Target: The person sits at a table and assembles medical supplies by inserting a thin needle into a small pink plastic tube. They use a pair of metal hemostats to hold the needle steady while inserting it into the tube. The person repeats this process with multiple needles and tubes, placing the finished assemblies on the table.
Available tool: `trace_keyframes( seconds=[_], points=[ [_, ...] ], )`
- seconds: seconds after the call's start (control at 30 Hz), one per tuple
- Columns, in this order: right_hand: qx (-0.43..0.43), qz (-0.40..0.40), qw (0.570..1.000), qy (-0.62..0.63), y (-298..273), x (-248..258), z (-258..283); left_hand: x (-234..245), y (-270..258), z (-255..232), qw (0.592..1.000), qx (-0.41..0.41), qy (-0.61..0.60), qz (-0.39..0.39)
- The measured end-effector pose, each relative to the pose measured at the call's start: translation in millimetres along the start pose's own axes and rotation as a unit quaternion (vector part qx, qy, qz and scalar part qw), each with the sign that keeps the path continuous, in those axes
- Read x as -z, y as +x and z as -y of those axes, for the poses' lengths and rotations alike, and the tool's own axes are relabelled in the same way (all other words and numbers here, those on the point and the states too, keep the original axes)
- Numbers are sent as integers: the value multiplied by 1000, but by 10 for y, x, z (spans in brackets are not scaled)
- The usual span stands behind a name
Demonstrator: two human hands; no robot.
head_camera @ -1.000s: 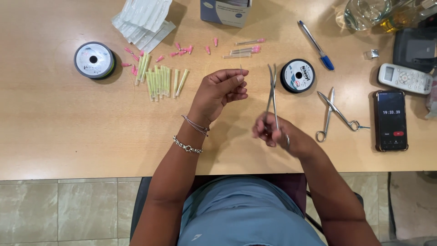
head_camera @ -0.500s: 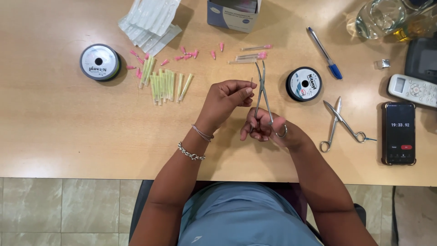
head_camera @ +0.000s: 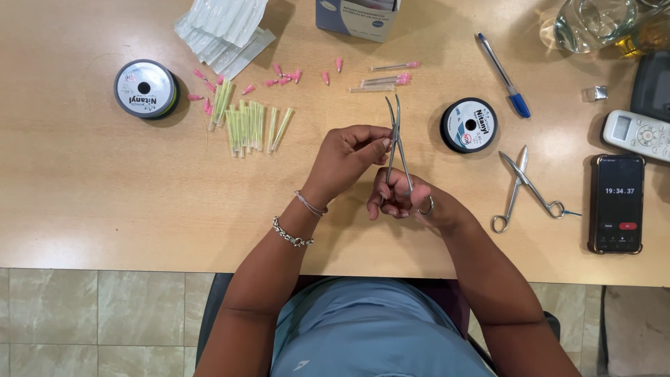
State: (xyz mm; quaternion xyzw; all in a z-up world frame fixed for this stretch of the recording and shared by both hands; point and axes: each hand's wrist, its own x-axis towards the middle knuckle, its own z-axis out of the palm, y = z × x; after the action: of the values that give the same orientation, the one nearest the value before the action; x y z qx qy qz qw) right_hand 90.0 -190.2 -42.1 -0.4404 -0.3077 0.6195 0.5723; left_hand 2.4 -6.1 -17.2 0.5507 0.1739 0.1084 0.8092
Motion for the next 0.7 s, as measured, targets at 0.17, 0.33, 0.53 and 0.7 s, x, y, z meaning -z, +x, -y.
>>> trace_keyframes(
  seconds=[0.17, 0.33, 0.53, 0.7],
  points=[
    [3, 3, 1000, 4, -6, -58, 90, -24, -21, -73, 1000, -7, -5, 0],
    [15, 10, 1000, 5, -2, -57, 95, -38, -48, -118, 1000, -8, 1, 4],
    [26, 18, 999, 3, -15, -52, 82, -38, -48, -127, 1000, -29, 9, 3],
    [23, 26, 999, 1, -19, -71, 117, -26, -49, -133, 999, -40, 16, -2]
  ],
)
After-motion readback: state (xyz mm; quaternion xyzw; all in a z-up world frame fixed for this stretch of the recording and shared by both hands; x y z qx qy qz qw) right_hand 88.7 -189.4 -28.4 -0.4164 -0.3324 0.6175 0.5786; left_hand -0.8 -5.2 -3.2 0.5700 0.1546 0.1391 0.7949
